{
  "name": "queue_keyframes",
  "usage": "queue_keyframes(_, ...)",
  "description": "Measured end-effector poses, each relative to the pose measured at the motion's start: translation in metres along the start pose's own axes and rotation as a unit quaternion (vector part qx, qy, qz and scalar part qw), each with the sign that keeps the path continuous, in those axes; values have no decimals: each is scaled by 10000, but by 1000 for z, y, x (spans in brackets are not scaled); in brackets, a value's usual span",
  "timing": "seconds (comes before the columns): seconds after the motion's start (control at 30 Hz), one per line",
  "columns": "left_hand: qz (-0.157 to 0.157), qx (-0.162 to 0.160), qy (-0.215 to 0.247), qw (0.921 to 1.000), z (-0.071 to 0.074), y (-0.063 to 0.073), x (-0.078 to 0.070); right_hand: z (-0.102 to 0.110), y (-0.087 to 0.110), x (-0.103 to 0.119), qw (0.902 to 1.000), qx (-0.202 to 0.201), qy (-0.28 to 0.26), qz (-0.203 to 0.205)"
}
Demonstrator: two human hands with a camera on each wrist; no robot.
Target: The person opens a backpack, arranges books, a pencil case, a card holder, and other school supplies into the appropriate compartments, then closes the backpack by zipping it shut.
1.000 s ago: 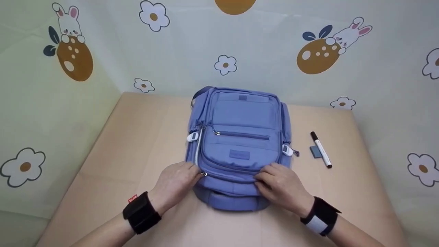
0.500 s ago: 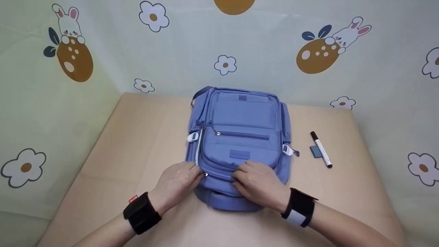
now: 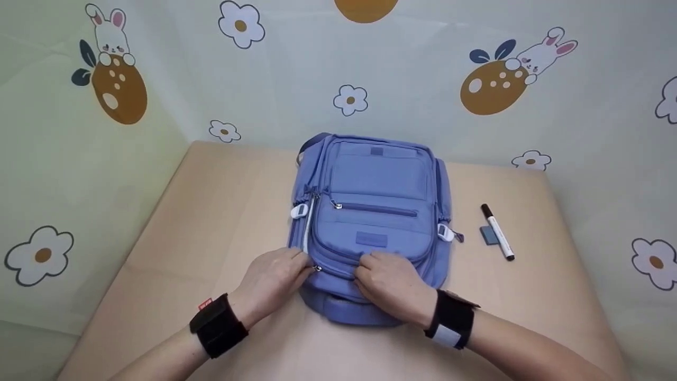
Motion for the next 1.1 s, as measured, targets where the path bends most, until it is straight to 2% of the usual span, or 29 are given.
queue_keyframes(0.17, 509, 234, 324, 9979, 1, -1, 14, -1, 1, 1, 9999, -76, 94, 91)
queue_keyframes(0.33, 929, 579, 713, 9914, 1, -3, 27, 0, 2, 1, 9999, -105, 77, 111)
queue_keyframes(0.57, 1492, 628, 618, 9849, 4, -4, 49, 1, 3, 1, 9999, -81, 18, 81)
queue_keyframes(0.9, 1528, 802, 726, 9823, 0, -3, 51, 0, 1, -1, 9999, 36, -84, -45)
queue_keyframes(1.1, 1503, 740, 636, 9838, 0, -2, 52, 1, -10, 0, 9988, 457, -109, -139)
Point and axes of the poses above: each hand's wrist, its own y-axis away from the middle knuckle, its own z-axis out of the back of the hand, x = y × z, the point moved 8 cm from there along -y, towards the middle knuckle, and after that the axes turned 1 degree about y, right-handed, at the moved point
